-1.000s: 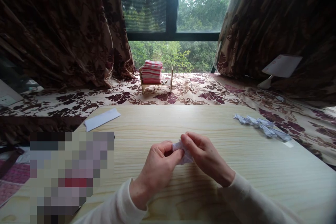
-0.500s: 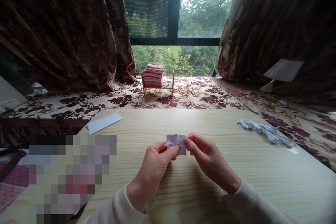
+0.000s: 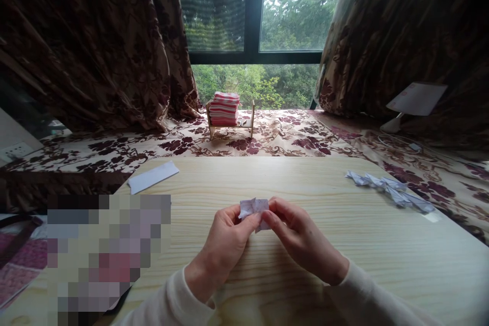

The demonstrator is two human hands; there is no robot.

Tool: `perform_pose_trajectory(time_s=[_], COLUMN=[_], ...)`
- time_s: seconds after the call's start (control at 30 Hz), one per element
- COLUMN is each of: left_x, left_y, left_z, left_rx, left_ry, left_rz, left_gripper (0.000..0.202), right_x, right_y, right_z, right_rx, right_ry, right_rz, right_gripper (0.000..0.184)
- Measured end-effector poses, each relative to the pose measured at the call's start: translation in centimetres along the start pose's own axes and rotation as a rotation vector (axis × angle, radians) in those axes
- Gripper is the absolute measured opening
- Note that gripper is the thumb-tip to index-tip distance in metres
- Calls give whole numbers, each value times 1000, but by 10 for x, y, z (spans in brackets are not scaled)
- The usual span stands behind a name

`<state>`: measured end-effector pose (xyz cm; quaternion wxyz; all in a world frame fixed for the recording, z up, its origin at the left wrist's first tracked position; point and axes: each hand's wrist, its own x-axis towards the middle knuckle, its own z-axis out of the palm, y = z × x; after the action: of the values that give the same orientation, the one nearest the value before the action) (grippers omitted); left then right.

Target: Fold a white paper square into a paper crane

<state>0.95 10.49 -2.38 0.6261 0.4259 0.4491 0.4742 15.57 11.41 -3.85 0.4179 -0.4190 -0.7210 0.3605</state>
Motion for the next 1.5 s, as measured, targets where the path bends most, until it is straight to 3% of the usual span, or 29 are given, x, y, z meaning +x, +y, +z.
perform_pose_trajectory(time_s=[0.1, 0.3, 0.57, 0.7, 0.8, 1.0, 1.3, 1.5], left_x=[0, 5, 2, 3, 5, 4, 0, 1], left_y=[0, -6, 4, 0, -4, -3, -5, -5], left_z=[0, -5, -1, -2, -5, -4, 1, -1], left_rx=[-46, -21, 14, 22, 11, 4, 80, -18], left_ry=[-9, 94, -78, 0, 60, -50, 33, -13], left_rz=[6, -29, -87, -44, -15, -25, -13, -39], left_gripper=[18, 19, 15, 19, 20, 20, 21, 18], right_x=[0, 2, 2, 2, 2, 0, -4, -3], right_y=[-3, -2, 0, -3, -4, -1, 7, 5], right_z=[-1, -4, -6, -9, -9, -6, 5, 1], right_rx=[32, 52, 12, 6, 34, 14, -137, -122], right_ry=[5, 43, 93, 71, 35, 43, 13, -27], right_rz=[-10, 74, 19, 76, 103, 42, -4, -30], right_gripper=[30, 31, 27, 38, 32, 23, 25, 28])
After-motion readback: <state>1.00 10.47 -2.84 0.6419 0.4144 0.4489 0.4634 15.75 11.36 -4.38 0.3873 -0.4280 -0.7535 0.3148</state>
